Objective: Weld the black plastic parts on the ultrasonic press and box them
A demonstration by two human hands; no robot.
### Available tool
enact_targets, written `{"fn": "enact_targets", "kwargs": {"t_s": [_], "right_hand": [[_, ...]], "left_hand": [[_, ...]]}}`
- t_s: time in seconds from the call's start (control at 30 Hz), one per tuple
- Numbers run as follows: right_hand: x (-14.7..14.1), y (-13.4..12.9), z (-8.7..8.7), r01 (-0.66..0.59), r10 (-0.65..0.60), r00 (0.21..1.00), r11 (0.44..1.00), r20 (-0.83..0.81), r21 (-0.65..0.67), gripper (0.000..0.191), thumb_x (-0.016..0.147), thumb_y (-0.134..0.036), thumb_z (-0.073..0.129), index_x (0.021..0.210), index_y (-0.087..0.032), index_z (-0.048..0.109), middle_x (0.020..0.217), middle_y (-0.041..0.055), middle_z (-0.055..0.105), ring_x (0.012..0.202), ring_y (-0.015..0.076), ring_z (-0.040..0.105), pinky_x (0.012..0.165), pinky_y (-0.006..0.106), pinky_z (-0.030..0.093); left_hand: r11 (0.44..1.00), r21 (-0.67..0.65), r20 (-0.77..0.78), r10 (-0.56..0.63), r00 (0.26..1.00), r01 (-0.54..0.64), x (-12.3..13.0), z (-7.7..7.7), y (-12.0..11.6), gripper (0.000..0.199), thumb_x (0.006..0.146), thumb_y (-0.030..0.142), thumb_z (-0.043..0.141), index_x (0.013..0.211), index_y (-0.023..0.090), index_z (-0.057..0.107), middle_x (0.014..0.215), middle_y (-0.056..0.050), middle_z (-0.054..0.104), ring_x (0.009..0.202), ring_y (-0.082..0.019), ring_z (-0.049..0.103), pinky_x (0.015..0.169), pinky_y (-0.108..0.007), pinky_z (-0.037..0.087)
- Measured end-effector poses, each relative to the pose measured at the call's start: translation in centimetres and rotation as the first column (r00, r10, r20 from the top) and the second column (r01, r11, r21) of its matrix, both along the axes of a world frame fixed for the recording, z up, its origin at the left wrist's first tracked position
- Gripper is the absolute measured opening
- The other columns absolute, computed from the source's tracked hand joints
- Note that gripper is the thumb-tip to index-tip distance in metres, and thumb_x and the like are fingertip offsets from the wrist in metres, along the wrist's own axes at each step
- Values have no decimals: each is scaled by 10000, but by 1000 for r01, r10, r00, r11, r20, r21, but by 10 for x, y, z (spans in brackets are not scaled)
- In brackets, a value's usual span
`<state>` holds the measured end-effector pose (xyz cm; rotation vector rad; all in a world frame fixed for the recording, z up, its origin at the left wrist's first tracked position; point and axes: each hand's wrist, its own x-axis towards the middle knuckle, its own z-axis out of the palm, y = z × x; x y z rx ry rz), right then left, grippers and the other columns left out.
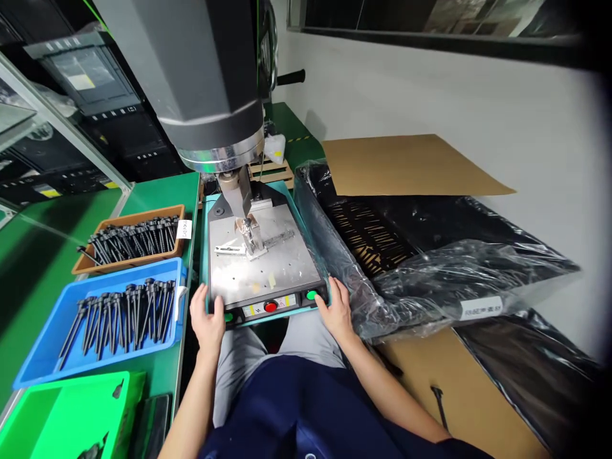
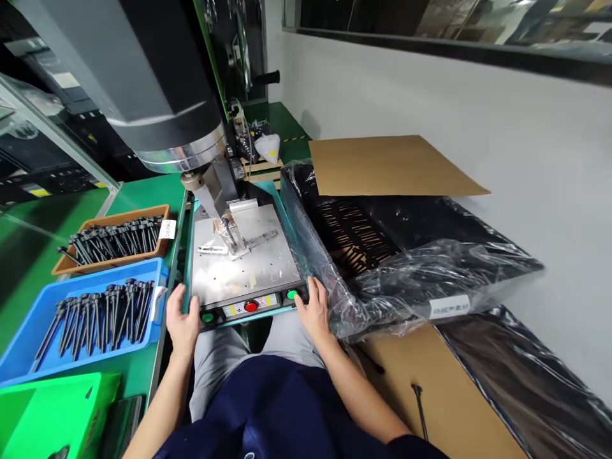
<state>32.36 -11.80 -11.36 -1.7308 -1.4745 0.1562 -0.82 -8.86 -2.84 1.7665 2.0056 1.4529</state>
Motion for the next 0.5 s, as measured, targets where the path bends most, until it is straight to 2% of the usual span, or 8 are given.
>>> {"fn": "enact_targets", "kwargs": {"t_s": [0.1,0.2,0.3,0.5], "right_hand": [[-1,-3,-23,-24,19,999,994,-51,-105,694,915,-494,513,1492,-183,285,1353,207,474,1256,362,502,986,556,474],[0,1,-34,-35,28,998,992,-58,-124,696,910,-521,510,1482,-187,298,1313,204,511,1226,368,528,960,555,486],[2,4,-36,-26,20,999,991,-47,-128,697,892,-542,534,1456,-180,345,1295,200,528,1201,361,545,955,538,491],[0,5,-36,14,-24,998,987,-59,-162,689,891,-550,529,1437,-161,369,1295,202,515,1216,368,531,979,540,474]], "left_hand": [[970,-239,38,61,997,-50,-16,-50,-32,703,801,487,640,1402,178,446,1419,-169,484,1346,-315,434,1125,-475,353],[931,-366,153,52,987,8,-29,-78,-38,761,781,519,654,1438,225,406,1428,-145,486,1326,-315,462,1108,-460,380],[930,-364,236,29,971,61,-38,-86,-32,754,762,522,682,1419,241,441,1420,-119,504,1314,-301,479,1114,-436,376],[934,-346,330,31,943,91,-43,-86,-26,796,700,523,740,1387,214,483,1366,-130,545,1271,-312,516,1098,-447,393]]}}
